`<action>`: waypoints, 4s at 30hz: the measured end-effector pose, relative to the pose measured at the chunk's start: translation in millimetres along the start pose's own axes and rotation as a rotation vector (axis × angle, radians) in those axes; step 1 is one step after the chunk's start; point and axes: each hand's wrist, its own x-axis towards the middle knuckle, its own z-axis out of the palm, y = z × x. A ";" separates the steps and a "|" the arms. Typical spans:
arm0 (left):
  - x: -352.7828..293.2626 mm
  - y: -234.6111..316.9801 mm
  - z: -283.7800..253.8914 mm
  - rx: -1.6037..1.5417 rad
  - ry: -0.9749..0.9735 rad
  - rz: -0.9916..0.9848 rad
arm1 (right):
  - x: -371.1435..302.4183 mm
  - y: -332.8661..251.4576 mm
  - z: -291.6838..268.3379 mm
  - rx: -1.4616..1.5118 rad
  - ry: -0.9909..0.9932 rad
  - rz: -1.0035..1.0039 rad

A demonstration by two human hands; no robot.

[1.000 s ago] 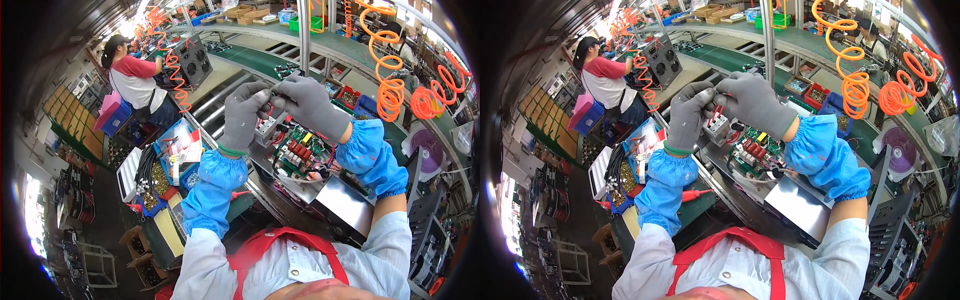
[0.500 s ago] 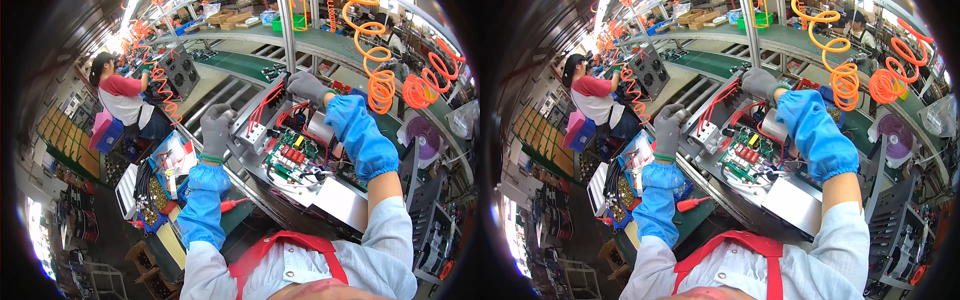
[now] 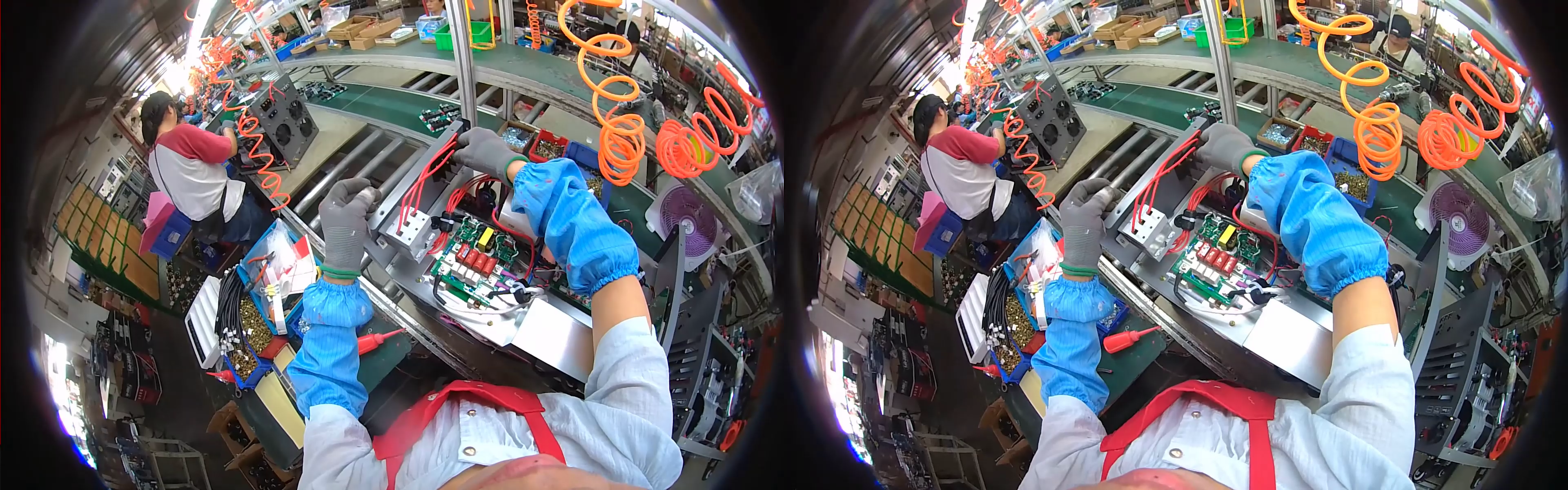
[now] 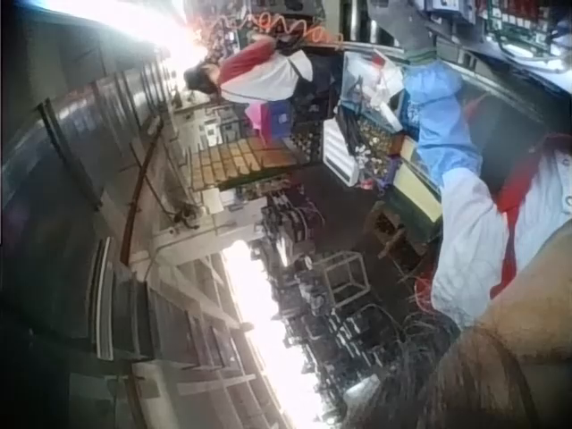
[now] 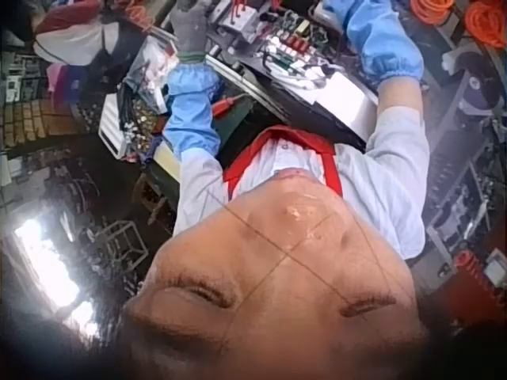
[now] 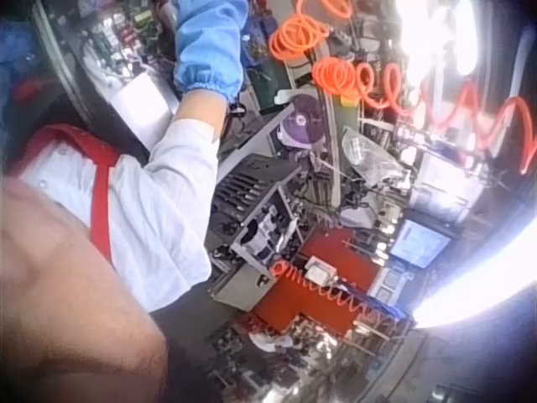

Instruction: The person assembles electronic components by connecting a ribbon cable and a power cord to a circuit board, then secures the circuit board inside a metal enclosure with an electric screwdriver. Adhesive is applied to the components using an adhesive applicator.

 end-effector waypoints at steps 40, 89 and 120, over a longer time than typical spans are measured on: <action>-14.4 -2.9 -4.3 -0.055 0.064 0.129 | -41.3 -18.6 -13.8 -0.196 0.032 -0.071; -122.6 -245.4 -257.2 1.542 -0.061 -0.431 | 1.3 12.2 34.3 0.382 -0.035 0.154; -107.4 27.6 3.4 0.132 0.092 0.328 | -163.7 -125.0 -7.5 0.953 -0.342 -0.268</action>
